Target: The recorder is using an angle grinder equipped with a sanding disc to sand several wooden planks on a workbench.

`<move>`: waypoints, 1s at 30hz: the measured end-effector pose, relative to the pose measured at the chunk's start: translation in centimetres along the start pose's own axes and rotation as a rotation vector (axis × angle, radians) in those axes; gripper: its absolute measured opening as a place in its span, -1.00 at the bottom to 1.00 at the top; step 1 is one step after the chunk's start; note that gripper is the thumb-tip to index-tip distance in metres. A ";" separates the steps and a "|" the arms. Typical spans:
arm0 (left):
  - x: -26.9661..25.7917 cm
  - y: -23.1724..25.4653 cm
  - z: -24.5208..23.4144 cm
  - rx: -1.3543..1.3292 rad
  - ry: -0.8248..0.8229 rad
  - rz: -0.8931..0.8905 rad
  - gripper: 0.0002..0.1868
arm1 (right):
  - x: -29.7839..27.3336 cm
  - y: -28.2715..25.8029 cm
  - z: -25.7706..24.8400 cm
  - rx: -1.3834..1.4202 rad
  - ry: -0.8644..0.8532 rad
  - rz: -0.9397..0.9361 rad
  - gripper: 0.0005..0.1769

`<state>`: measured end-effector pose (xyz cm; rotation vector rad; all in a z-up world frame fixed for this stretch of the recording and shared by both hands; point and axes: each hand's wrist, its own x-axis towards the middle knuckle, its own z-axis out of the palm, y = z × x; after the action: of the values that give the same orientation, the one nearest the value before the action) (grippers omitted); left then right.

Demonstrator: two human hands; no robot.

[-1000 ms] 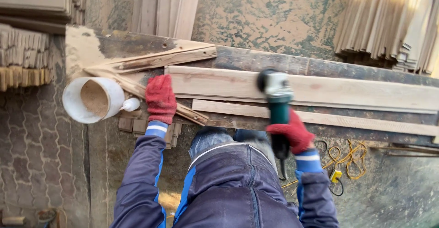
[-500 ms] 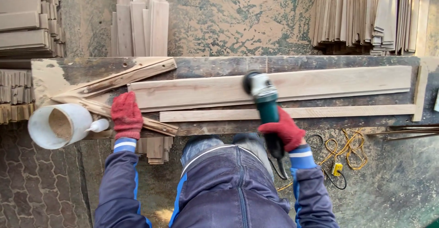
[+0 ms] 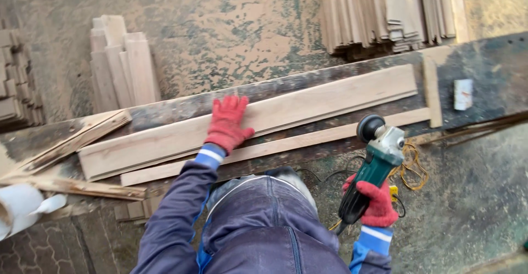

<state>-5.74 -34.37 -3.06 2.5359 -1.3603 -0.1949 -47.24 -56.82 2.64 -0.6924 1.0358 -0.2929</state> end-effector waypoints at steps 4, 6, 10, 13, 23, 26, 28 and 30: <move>4.2 6.1 -1.5 0.262 -0.442 -0.198 -0.17 | -2.7 1.5 -4.1 0.113 0.071 -0.060 -0.27; 6.3 6.8 -2.7 0.215 -0.565 -0.263 -0.05 | -3.1 2.4 -6.1 0.147 0.062 -0.076 -0.25; 8.2 7.8 -5.2 -0.125 -0.927 -0.455 -0.24 | -3.9 3.8 -8.5 0.180 0.060 -0.079 -0.30; 8.9 9.0 -4.1 0.032 -1.190 -0.096 -0.47 | -4.2 3.8 -9.1 0.219 0.062 -0.096 -0.21; 19.7 15.7 -19.0 -0.307 -0.790 -0.460 -0.85 | -3.4 1.5 -9.6 0.221 0.097 -0.158 -0.21; 22.8 14.0 -22.8 -0.513 -0.457 -0.413 -0.85 | -3.1 0.9 -9.4 0.240 0.099 -0.166 -0.22; 25.2 10.7 -23.2 -0.049 0.067 0.197 -0.61 | -3.1 0.4 -9.2 0.247 0.108 -0.166 -0.16; 25.0 10.5 -23.0 -0.188 0.095 0.136 -0.68 | -3.1 0.2 -9.6 0.249 0.107 -0.163 -0.16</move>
<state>5.16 -57.04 22.03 2.2618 -1.4015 -0.1653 -57.05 -58.73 1.49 -0.5409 1.0244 -0.5954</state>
